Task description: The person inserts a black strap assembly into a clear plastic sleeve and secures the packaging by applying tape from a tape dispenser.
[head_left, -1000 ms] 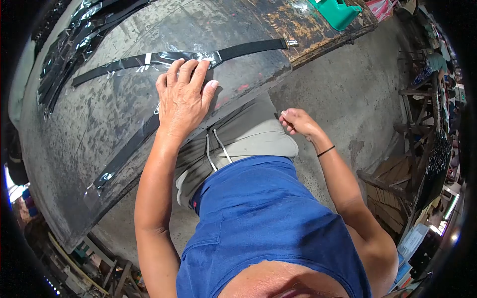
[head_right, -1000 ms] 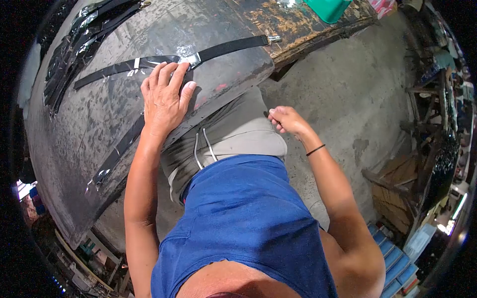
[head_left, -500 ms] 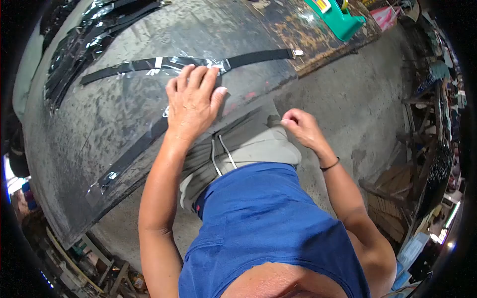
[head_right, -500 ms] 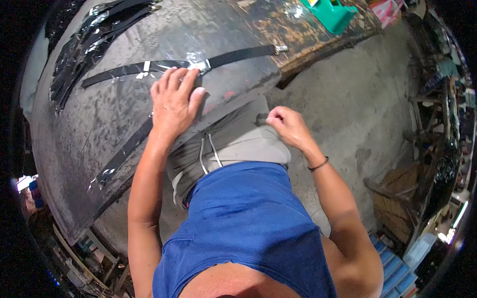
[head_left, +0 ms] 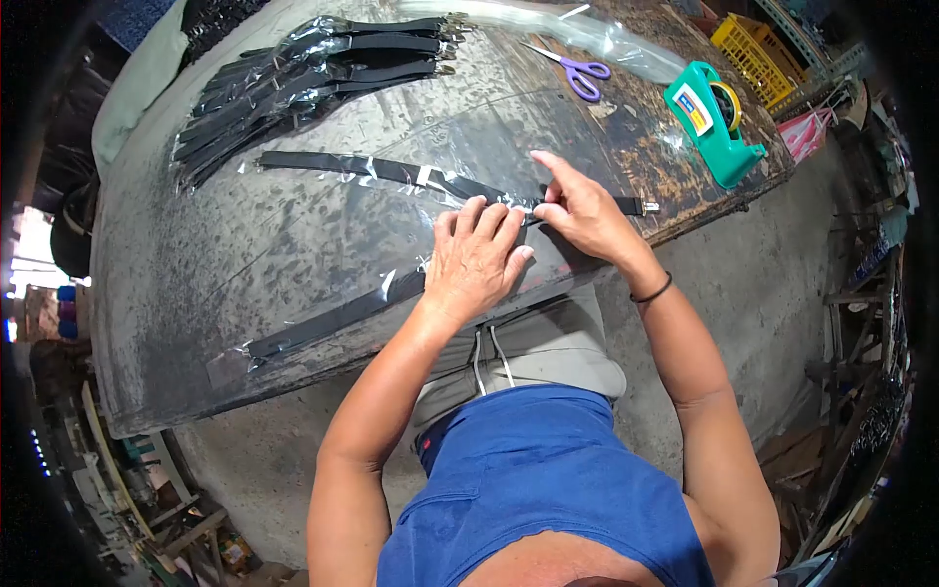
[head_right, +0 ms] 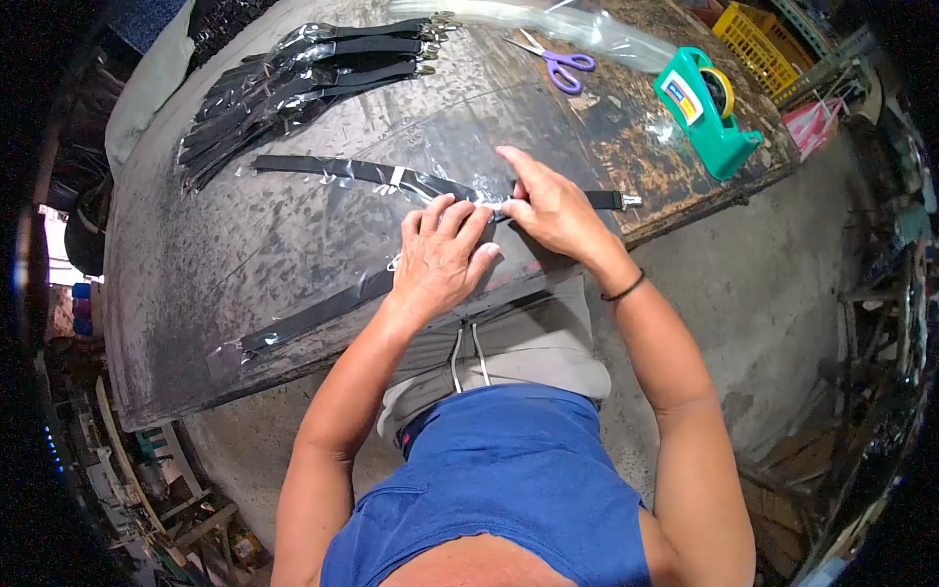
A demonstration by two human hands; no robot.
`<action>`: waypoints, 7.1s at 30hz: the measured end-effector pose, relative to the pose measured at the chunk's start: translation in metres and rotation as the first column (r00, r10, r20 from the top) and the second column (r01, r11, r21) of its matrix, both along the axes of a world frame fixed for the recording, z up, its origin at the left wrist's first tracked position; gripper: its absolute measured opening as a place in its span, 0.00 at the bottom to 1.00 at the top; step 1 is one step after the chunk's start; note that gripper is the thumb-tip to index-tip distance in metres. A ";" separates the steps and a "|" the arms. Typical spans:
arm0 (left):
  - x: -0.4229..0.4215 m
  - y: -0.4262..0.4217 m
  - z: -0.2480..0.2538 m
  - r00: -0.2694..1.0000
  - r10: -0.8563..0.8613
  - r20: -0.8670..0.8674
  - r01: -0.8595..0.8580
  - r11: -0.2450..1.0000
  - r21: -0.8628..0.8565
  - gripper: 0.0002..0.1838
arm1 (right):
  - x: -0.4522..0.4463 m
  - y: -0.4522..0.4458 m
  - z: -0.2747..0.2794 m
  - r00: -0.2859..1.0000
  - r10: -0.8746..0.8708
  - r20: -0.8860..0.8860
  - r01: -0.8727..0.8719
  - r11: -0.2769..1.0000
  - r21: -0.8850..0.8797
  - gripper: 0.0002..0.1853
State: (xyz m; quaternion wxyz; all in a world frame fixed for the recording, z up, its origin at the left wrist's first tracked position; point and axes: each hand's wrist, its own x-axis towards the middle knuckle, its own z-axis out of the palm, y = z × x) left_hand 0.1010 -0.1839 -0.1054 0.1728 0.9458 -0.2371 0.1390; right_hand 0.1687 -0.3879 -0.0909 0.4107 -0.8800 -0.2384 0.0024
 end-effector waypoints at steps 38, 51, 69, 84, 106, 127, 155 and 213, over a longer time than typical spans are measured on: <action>0.002 0.003 -0.007 1.000 0.007 -0.005 -0.008 0.996 -0.085 0.24 | 0.079 0.011 0.050 0.644 0.418 -0.640 -0.641 0.752 -0.154 0.11; 0.004 0.004 -0.007 0.998 0.007 -0.058 -0.013 0.995 -0.099 0.25 | 0.091 0.021 0.044 0.483 0.532 -0.696 -0.786 0.613 -0.077 0.13; 0.004 0.004 -0.010 0.999 0.004 -0.045 -0.009 0.993 -0.115 0.26 | 0.093 0.030 0.038 0.621 0.375 -0.688 -0.687 0.684 -0.247 0.13; 0.005 0.005 -0.011 0.999 0.001 -0.037 -0.006 0.993 -0.121 0.27 | 0.088 0.028 0.037 0.696 0.423 -0.580 -0.665 0.684 -0.299 0.13; 0.003 0.006 -0.009 0.998 -0.010 -0.058 0.003 0.994 -0.111 0.29 | 0.068 0.032 0.033 0.878 0.264 -0.401 -0.449 0.744 -0.495 0.18; 0.004 0.005 -0.009 1.000 -0.002 -0.007 0.002 0.994 -0.110 0.27 | -0.025 -0.007 -0.004 0.872 0.262 0.413 -0.040 0.880 -0.474 0.31; 0.003 0.004 -0.008 0.999 0.006 -0.043 -0.012 0.991 -0.134 0.28 | 0.010 -0.002 -0.007 0.849 0.299 0.435 -0.204 0.946 -0.252 0.16; 0.000 -0.012 -0.006 0.995 0.036 0.092 -0.049 0.988 0.149 0.34 | -0.044 -0.025 -0.017 0.906 0.132 0.402 0.038 0.921 -0.387 0.27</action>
